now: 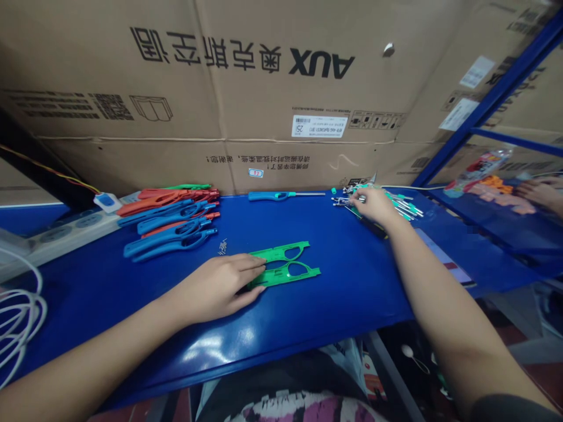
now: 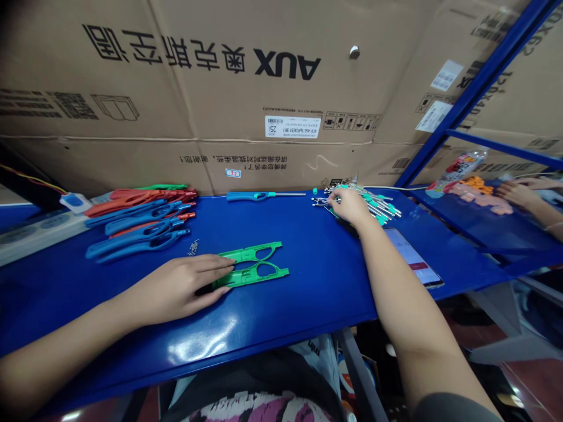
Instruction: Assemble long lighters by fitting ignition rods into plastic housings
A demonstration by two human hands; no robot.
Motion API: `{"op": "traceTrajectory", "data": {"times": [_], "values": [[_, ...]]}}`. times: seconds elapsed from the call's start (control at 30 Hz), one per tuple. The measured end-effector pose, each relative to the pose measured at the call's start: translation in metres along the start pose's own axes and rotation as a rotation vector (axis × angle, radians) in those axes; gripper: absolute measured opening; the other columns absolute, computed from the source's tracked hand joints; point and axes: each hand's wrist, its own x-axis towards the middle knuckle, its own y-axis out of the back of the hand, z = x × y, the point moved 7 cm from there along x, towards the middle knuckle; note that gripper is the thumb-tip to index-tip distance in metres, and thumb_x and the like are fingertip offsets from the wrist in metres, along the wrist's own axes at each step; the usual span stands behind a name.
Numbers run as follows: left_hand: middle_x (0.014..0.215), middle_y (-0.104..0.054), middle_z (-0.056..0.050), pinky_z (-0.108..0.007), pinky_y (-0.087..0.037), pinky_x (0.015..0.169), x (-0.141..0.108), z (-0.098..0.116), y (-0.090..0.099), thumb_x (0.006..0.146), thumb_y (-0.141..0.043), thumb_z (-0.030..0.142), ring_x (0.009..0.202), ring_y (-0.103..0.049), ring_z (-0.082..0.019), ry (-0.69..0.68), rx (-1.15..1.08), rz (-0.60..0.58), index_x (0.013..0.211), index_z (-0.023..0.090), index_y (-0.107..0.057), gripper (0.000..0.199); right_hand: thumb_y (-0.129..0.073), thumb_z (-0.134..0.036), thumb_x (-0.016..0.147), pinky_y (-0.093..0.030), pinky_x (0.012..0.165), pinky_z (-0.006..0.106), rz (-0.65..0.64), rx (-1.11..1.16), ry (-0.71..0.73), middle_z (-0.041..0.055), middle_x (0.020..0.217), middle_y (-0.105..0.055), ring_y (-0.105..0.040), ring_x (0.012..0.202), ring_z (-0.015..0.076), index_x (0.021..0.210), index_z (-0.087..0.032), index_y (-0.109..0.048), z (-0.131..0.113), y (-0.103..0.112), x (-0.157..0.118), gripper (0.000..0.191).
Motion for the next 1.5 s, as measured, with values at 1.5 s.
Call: {"op": "traceTrajectory", "data": {"times": [1.5], "values": [[0.126, -0.062, -0.011, -0.045, -0.057, 0.09, 0.301, -0.09, -0.082, 0.098, -0.062, 0.035, 0.107, -0.065, -0.024, 0.474, -0.915, 0.161, 0.127, 0.016, -0.06, 0.035, -0.06, -0.015, 0.085, -0.049, 0.077, 0.028, 0.092, 0.143, 0.16, 0.008, 0.086, -0.077, -0.069, 0.082, 0.0214, 0.082, -0.018, -0.074, -0.006, 0.017, 0.004, 0.015]]}}
